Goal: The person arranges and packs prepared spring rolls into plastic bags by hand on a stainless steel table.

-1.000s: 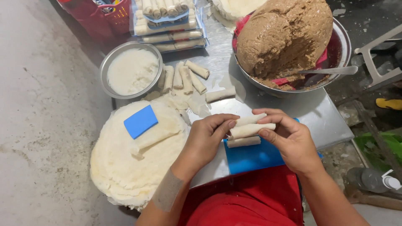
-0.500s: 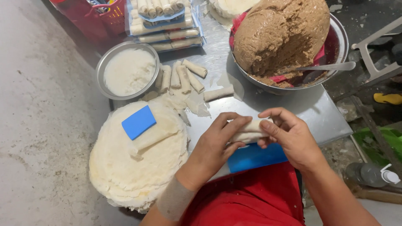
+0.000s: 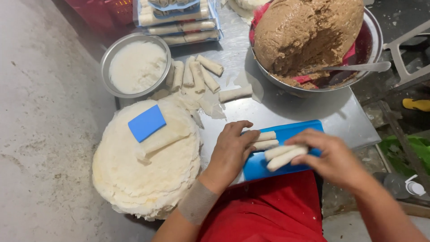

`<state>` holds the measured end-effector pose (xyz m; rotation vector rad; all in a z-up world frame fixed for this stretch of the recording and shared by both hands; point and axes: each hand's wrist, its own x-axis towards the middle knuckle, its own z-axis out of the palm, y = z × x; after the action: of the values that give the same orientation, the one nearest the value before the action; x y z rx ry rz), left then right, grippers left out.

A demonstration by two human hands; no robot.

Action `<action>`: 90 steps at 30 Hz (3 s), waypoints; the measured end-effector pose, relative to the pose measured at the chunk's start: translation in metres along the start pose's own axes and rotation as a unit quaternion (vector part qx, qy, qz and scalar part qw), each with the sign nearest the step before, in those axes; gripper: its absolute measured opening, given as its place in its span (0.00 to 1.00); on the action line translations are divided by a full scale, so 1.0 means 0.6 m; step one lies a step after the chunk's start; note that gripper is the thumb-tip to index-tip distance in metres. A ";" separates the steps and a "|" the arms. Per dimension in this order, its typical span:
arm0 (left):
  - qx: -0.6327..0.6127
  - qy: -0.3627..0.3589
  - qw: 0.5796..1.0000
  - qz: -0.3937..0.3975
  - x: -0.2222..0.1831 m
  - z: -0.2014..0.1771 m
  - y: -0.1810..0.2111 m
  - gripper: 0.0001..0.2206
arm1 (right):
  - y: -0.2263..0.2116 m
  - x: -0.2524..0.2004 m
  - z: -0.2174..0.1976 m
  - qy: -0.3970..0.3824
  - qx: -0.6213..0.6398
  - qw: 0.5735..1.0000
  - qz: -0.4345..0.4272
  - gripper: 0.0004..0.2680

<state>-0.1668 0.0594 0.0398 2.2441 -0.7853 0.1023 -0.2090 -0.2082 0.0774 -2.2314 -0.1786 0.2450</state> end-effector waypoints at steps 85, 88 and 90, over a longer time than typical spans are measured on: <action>0.397 -0.068 0.914 -0.049 0.230 -0.072 -0.268 0.21 | -0.044 -0.008 0.006 0.196 0.226 0.947 0.117 0.11; 0.460 -0.059 0.886 -0.015 0.236 -0.069 -0.282 0.07 | -0.034 -0.007 0.011 0.183 0.222 0.950 0.119 0.11; 0.509 0.086 0.848 0.119 0.239 -0.085 -0.278 0.09 | -0.018 -0.005 0.015 0.194 0.249 0.945 0.088 0.12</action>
<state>0.0518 0.1104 0.0147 3.0136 -1.0532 1.0453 -0.2146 -0.1955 0.0808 -1.7446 0.2722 -0.0577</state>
